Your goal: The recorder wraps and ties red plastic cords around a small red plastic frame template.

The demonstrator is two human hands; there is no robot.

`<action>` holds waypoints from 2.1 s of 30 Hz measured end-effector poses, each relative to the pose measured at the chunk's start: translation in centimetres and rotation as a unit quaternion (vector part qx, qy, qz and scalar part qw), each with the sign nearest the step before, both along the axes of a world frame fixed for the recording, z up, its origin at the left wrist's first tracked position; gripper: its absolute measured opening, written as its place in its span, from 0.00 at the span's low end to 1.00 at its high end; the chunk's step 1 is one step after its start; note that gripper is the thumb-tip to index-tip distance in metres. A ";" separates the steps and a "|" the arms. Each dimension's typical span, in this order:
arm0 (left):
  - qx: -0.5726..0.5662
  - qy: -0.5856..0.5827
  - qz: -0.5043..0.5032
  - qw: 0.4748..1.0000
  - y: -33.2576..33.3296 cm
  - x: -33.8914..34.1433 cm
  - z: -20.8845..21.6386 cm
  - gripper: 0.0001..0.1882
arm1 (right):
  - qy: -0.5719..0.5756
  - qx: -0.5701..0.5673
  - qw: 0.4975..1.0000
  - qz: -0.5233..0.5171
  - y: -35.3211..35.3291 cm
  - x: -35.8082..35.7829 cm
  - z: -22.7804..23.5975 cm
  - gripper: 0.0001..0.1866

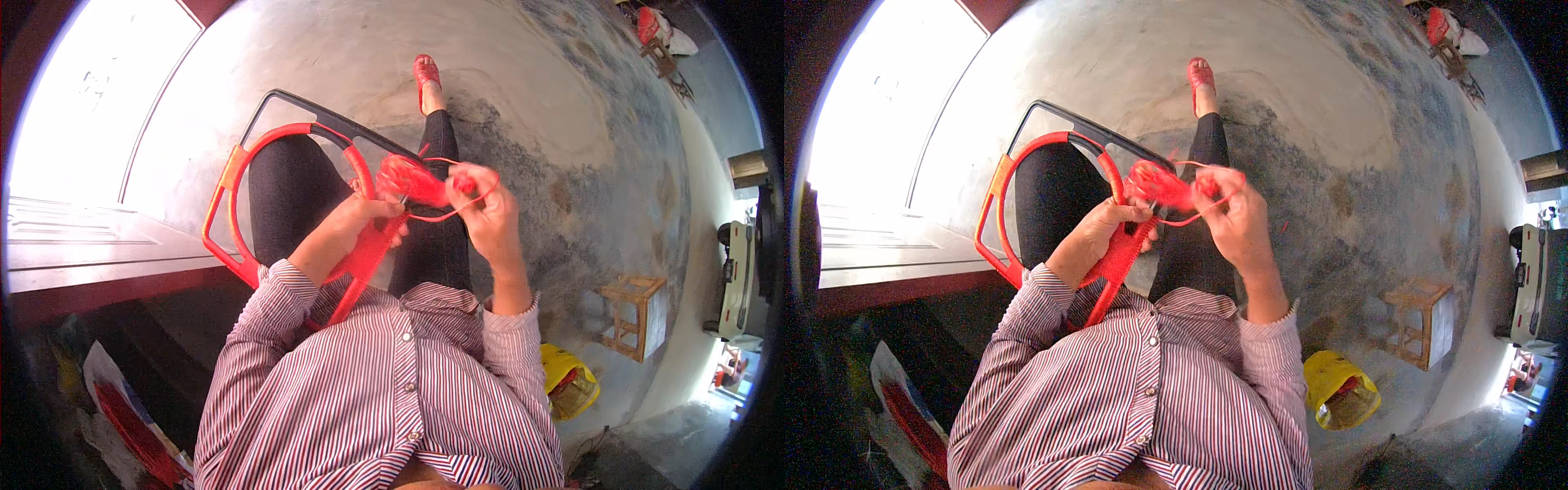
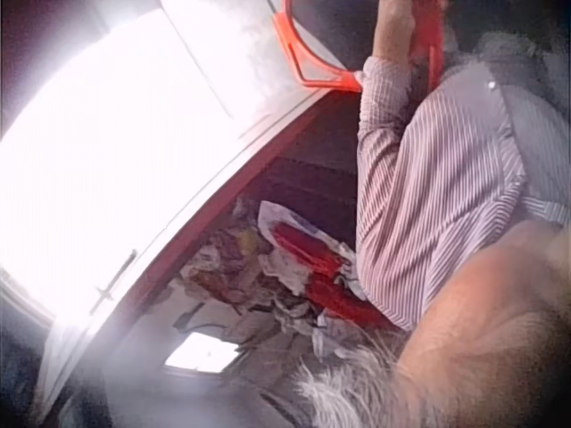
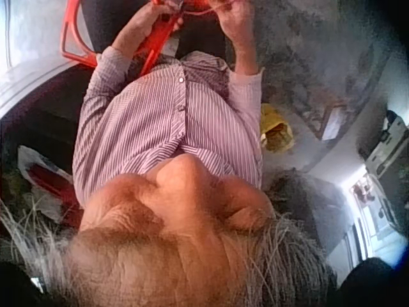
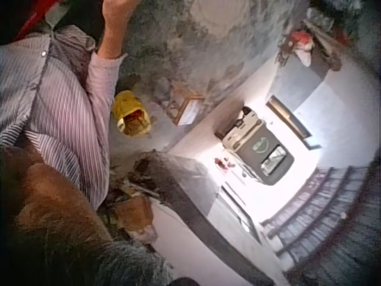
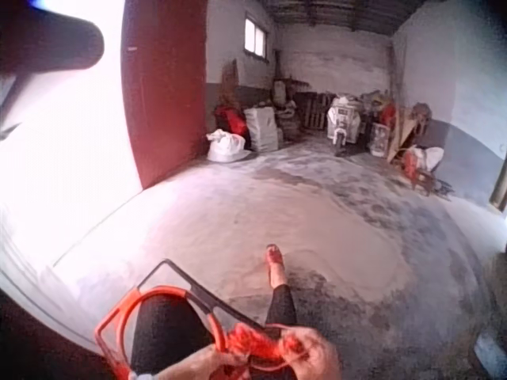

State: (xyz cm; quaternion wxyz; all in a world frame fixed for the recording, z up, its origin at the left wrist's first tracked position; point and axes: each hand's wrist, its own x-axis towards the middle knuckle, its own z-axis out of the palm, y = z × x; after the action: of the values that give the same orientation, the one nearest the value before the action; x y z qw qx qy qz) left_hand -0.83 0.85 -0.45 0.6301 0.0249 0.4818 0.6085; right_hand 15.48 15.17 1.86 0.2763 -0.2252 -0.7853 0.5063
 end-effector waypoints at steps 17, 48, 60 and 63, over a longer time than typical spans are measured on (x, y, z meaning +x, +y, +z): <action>-0.030 -0.027 0.089 0.995 1.1 -1.9 1.3 0.10 | -0.035 -0.536 0.843 0.020 -1.9 15.9 -10.4 0.10; 0.018 -0.023 0.078 0.997 0.1 -1.1 -2.2 0.22 | -0.019 0.224 0.971 -0.078 -1.4 -2.0 -4.7 0.19; -0.005 -0.036 0.052 0.998 0.3 -0.9 -1.9 0.12 | 0.175 -0.185 0.966 0.052 -0.5 1.6 -5.5 0.04; -0.020 -0.035 0.063 0.997 0.4 -0.9 -2.5 0.07 | 0.246 -0.340 0.903 0.090 -1.5 3.4 -3.1 0.06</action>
State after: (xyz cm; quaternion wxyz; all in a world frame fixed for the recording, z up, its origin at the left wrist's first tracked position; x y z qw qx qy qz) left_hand -1.75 1.24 -2.99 0.6072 -0.0393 0.4720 0.6380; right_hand 18.86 13.64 -1.24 0.3204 -0.1026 -0.4896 0.8044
